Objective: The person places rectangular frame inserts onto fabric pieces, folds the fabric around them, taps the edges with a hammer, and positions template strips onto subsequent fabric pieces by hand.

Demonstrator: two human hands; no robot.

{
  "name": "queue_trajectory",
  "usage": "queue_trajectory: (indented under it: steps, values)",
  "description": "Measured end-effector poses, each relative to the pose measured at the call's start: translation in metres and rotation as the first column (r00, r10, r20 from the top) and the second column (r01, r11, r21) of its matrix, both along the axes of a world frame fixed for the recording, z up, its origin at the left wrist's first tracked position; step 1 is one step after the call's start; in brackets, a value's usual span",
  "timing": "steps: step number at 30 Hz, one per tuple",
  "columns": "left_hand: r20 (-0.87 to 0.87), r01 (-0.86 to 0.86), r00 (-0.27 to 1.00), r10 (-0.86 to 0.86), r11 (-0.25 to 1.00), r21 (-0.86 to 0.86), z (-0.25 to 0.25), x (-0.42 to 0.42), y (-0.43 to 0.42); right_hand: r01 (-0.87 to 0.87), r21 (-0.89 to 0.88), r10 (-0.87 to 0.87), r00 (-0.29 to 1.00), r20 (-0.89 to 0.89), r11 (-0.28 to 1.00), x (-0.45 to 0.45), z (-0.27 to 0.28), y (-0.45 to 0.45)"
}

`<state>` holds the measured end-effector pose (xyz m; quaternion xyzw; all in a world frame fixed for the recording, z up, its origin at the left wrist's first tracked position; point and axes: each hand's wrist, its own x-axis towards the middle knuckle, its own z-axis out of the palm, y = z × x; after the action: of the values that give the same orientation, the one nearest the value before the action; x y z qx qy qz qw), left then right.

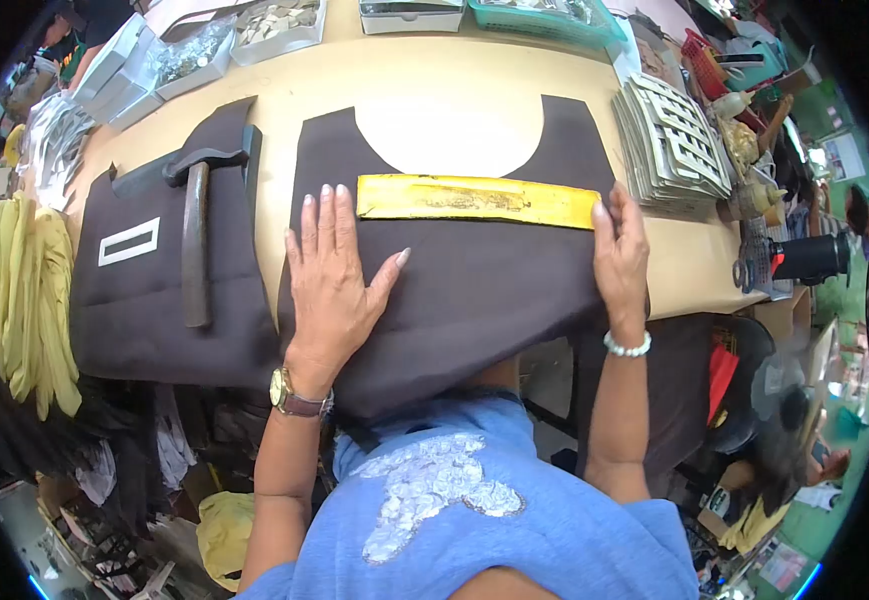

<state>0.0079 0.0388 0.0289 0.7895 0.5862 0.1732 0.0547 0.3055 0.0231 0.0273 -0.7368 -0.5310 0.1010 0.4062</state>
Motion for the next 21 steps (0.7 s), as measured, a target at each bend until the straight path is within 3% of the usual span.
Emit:
queue_trajectory:
  steps: [5, 11, 14, 17, 21]
  values:
    - [0.018, 0.002, 1.0, -0.002, 0.999, 0.035, -0.03, 0.008, 0.008, -0.039, 0.011, 0.032, 0.936, 0.352, 0.999, -0.015, -0.019, -0.017]
    - [0.035, -0.042, 0.999, 0.041, 0.999, 0.031, -0.024, 0.004, -0.001, -0.077, 0.007, 0.071, 0.95, 0.305, 0.997, -0.008, -0.017, -0.021]
    - [0.037, -0.05, 0.998, 0.049, 0.998, 0.042, -0.024, 0.003, -0.002, 0.004, 0.021, -0.011, 0.948, 0.318, 1.0, -0.01, -0.014, -0.021]
    - [0.046, -0.035, 0.998, 0.032, 0.998, 0.056, -0.023, 0.002, -0.003, 0.05, 0.027, -0.055, 0.974, 0.22, 0.998, -0.008, -0.016, -0.022]
    - [0.09, 0.011, 0.996, -0.018, 0.997, 0.082, -0.02, 0.001, -0.003, 0.078, 0.042, -0.077, 0.996, -0.042, 0.996, -0.007, -0.014, -0.025]
